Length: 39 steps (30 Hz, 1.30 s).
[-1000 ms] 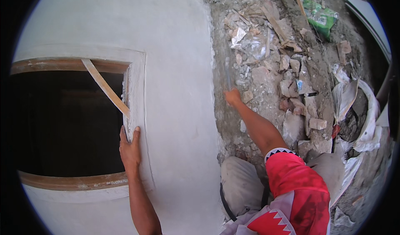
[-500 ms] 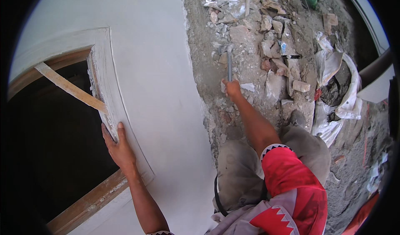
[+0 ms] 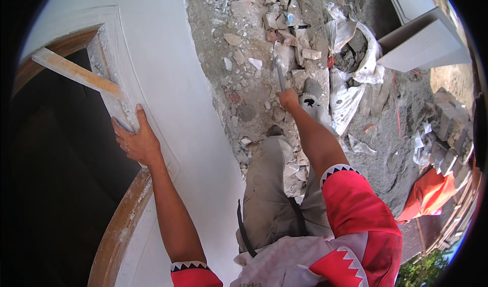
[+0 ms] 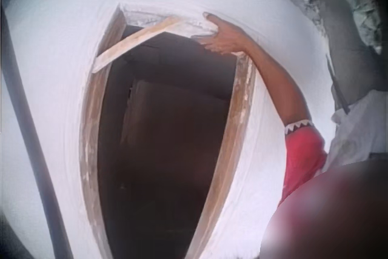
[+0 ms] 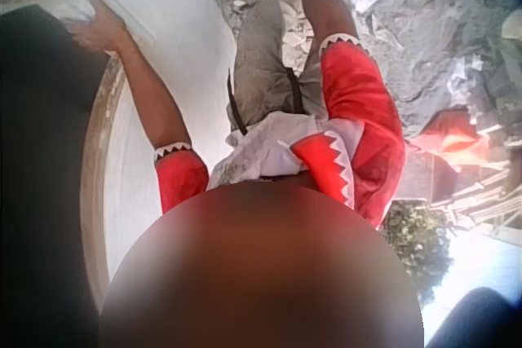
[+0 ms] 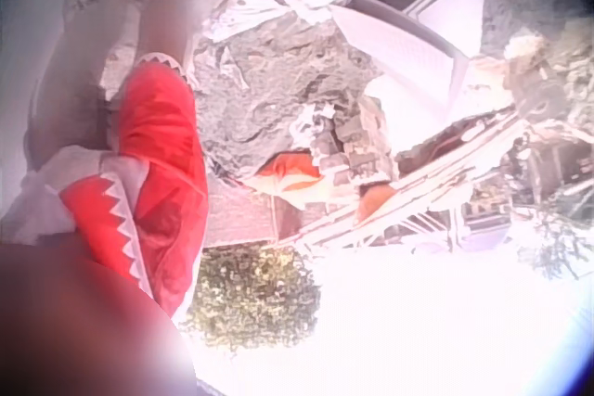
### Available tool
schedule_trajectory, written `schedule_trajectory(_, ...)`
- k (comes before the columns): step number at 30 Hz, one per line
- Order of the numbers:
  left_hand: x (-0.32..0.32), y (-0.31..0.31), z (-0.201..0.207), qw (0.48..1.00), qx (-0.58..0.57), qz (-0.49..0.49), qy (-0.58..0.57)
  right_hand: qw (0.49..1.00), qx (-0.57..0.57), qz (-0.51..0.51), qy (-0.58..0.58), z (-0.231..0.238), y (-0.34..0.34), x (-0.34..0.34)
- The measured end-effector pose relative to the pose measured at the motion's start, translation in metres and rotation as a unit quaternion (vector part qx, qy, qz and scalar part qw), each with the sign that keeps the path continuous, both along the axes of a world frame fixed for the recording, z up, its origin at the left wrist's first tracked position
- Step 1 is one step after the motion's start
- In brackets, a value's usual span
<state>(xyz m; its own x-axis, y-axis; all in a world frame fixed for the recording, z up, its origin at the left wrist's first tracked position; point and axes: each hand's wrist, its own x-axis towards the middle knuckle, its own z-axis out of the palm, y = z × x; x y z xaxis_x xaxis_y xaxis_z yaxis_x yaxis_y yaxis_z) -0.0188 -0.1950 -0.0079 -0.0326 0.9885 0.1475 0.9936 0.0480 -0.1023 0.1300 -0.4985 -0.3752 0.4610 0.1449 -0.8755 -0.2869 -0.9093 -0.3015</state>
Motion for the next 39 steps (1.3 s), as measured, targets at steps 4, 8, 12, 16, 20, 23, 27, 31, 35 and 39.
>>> schedule_trajectory(4, -0.006, 0.003, -0.002, 1.000, -0.006, -0.003, 0.005, 0.985, 0.038, 0.143, -0.092, 0.044, -0.042, 0.002)
schedule_trajectory(8, -0.008, 0.002, -0.002, 1.000, -0.014, -0.007, 0.003, 0.989, 0.044, 0.139, 0.030, 0.083, -0.073, 0.006)
schedule_trajectory(12, -0.008, 0.000, -0.001, 1.000, -0.011, -0.017, 0.004, 0.964, 0.021, 0.263, -0.030, 0.094, -0.092, 0.006)
schedule_trajectory(16, -0.009, 0.001, -0.003, 1.000, -0.012, -0.021, -0.005, 0.966, -0.032, 0.249, -0.062, 0.079, -0.097, 0.010)
schedule_trajectory(20, -0.013, 0.005, -0.007, 1.000, -0.012, -0.020, 0.005, 0.969, -0.060, 0.233, -0.053, 0.062, -0.087, 0.012)
schedule_trajectory(23, -0.015, 0.005, -0.008, 1.000, -0.011, -0.019, 0.010, 0.964, -0.073, 0.254, -0.038, 0.058, -0.075, 0.014)
schedule_trajectory(27, -0.012, 0.006, -0.007, 1.000, -0.009, -0.011, 0.008, 0.956, -0.057, 0.285, -0.038, 0.055, -0.068, 0.041)
schedule_trajectory(31, -0.011, 0.007, -0.006, 1.000, -0.014, -0.014, -0.001, 0.936, -0.054, 0.347, 0.017, 0.046, -0.082, 0.090)
schedule_trajectory(35, -0.014, 0.010, -0.006, 1.000, -0.008, -0.013, -0.001, 0.836, 0.063, 0.545, -0.005, 0.044, -0.105, 0.106)
schedule_trajectory(39, -0.014, 0.012, -0.008, 1.000, -0.005, -0.011, 0.003, 0.971, -0.012, 0.233, 0.056, 0.050, -0.122, 0.080)
